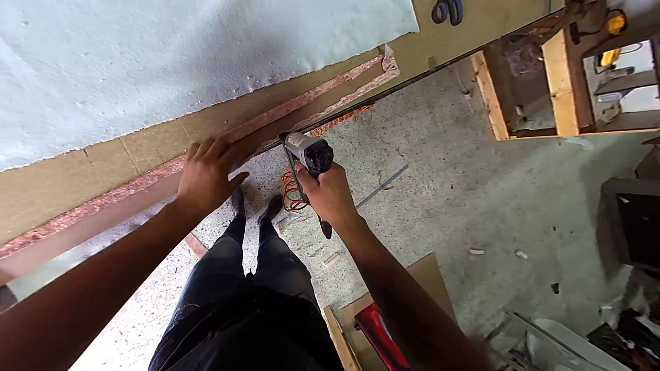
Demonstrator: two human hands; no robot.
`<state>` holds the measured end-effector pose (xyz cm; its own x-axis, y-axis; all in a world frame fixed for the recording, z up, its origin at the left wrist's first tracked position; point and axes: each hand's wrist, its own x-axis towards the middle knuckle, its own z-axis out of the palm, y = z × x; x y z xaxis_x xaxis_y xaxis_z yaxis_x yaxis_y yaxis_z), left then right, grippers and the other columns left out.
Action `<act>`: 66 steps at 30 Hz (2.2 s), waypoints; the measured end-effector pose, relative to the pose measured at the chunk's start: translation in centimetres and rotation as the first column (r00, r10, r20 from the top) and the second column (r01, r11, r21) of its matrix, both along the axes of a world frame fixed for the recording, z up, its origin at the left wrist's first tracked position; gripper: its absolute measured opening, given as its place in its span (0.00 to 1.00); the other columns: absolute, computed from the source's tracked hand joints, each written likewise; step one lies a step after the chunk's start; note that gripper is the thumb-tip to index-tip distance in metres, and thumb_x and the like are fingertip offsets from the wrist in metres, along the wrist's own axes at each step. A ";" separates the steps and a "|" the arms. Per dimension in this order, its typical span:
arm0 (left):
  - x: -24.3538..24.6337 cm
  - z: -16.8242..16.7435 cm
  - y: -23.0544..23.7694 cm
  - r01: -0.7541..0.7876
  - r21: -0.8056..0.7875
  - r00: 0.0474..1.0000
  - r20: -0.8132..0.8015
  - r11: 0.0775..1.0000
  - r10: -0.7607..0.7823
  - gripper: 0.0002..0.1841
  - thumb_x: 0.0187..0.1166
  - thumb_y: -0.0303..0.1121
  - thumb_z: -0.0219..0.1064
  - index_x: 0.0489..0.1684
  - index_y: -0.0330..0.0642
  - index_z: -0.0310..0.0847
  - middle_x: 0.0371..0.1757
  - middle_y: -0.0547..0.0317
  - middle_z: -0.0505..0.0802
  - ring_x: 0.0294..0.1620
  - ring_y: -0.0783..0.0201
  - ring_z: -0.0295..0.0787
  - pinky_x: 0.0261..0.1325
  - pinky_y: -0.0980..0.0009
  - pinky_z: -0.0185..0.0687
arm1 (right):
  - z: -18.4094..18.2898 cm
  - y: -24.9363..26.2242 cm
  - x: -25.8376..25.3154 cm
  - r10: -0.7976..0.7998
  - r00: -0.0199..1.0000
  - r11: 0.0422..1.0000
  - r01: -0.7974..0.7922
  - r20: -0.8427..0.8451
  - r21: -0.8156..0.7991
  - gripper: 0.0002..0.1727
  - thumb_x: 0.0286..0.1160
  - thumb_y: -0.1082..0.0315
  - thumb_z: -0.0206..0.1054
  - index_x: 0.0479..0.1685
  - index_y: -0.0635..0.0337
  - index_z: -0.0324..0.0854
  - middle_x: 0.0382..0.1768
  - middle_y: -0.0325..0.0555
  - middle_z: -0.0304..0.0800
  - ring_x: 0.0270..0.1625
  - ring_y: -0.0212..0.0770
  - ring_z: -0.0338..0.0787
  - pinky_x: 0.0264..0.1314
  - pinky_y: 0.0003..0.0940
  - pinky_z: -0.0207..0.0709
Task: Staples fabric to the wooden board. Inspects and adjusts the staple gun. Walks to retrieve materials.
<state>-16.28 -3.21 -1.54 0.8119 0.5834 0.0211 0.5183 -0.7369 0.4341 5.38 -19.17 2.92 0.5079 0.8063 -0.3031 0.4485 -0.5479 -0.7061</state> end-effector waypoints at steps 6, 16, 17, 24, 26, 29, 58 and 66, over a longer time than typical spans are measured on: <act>-2.5 -2.4 -0.3 -0.033 0.205 0.966 0.259 0.978 -0.022 0.12 0.86 0.41 0.65 0.45 0.46 0.93 0.50 0.54 0.95 0.51 0.50 0.89 0.54 0.53 0.81 | -0.2 0.3 -0.5 0.034 0.999 0.997 -0.032 -0.025 0.074 0.13 0.82 0.53 0.64 0.49 0.51 0.86 0.30 0.36 0.89 0.28 0.33 0.89 0.35 0.39 0.89; -1.6 -0.9 -1.2 -0.243 -0.253 0.922 0.240 0.937 0.304 0.06 0.78 0.38 0.73 0.38 0.47 0.91 0.40 0.62 0.90 0.38 0.67 0.85 0.46 0.62 0.85 | 1.1 1.0 -1.6 0.069 0.998 0.996 -0.069 0.004 -0.050 0.13 0.82 0.53 0.65 0.51 0.51 0.83 0.28 0.39 0.86 0.30 0.38 0.87 0.34 0.46 0.84; -1.3 -0.1 -0.9 -0.287 -0.290 0.928 0.152 0.913 0.340 0.05 0.77 0.38 0.75 0.37 0.49 0.91 0.39 0.64 0.90 0.36 0.67 0.86 0.44 0.59 0.85 | 0.5 0.4 -1.7 0.055 0.998 0.998 -0.055 -0.035 -0.010 0.13 0.82 0.52 0.65 0.51 0.51 0.83 0.27 0.38 0.87 0.27 0.36 0.88 0.32 0.44 0.86; 0.0 2.5 2.9 -0.363 -0.403 0.930 -0.220 0.841 0.296 0.14 0.63 0.45 0.86 0.34 0.49 0.91 0.35 0.56 0.94 0.41 0.50 0.92 0.51 0.36 0.85 | -3.0 -3.5 -6.2 0.007 0.982 0.988 0.023 -0.191 0.155 0.10 0.82 0.57 0.67 0.53 0.49 0.86 0.25 0.37 0.88 0.20 0.36 0.85 0.24 0.39 0.85; 0.1 2.6 3.8 -0.319 -0.423 0.942 -0.238 0.848 0.236 0.14 0.62 0.46 0.86 0.33 0.49 0.91 0.33 0.57 0.94 0.40 0.51 0.92 0.50 0.36 0.84 | -3.7 -3.7 -7.3 -0.027 0.975 0.983 0.066 -0.219 0.172 0.11 0.82 0.57 0.67 0.54 0.49 0.86 0.26 0.39 0.88 0.19 0.37 0.85 0.22 0.39 0.85; -0.1 2.6 4.5 -0.283 -0.436 0.948 -0.261 0.854 0.181 0.13 0.64 0.47 0.85 0.32 0.51 0.91 0.31 0.59 0.93 0.38 0.53 0.91 0.48 0.38 0.84 | -4.4 -3.6 -8.6 -0.053 0.970 0.972 0.104 -0.239 0.209 0.11 0.82 0.60 0.67 0.56 0.50 0.87 0.28 0.40 0.89 0.21 0.38 0.86 0.23 0.39 0.86; -0.9 1.6 6.1 -0.200 -0.413 0.952 -0.296 0.889 0.076 0.11 0.70 0.48 0.77 0.34 0.52 0.88 0.37 0.55 0.93 0.43 0.48 0.91 0.43 0.36 0.83 | 0.5 -0.1 -11.8 -0.038 0.999 0.999 0.038 0.003 -0.005 0.11 0.82 0.55 0.64 0.45 0.49 0.87 0.22 0.35 0.85 0.20 0.35 0.84 0.23 0.39 0.82; -1.1 1.8 6.5 -0.184 -0.458 0.956 -0.290 0.870 0.049 0.12 0.69 0.48 0.78 0.36 0.51 0.88 0.39 0.51 0.93 0.46 0.43 0.91 0.45 0.32 0.82 | 0.6 0.4 -12.0 -0.049 0.998 0.999 0.050 0.029 -0.021 0.13 0.82 0.53 0.65 0.44 0.50 0.88 0.24 0.35 0.87 0.22 0.34 0.86 0.28 0.40 0.86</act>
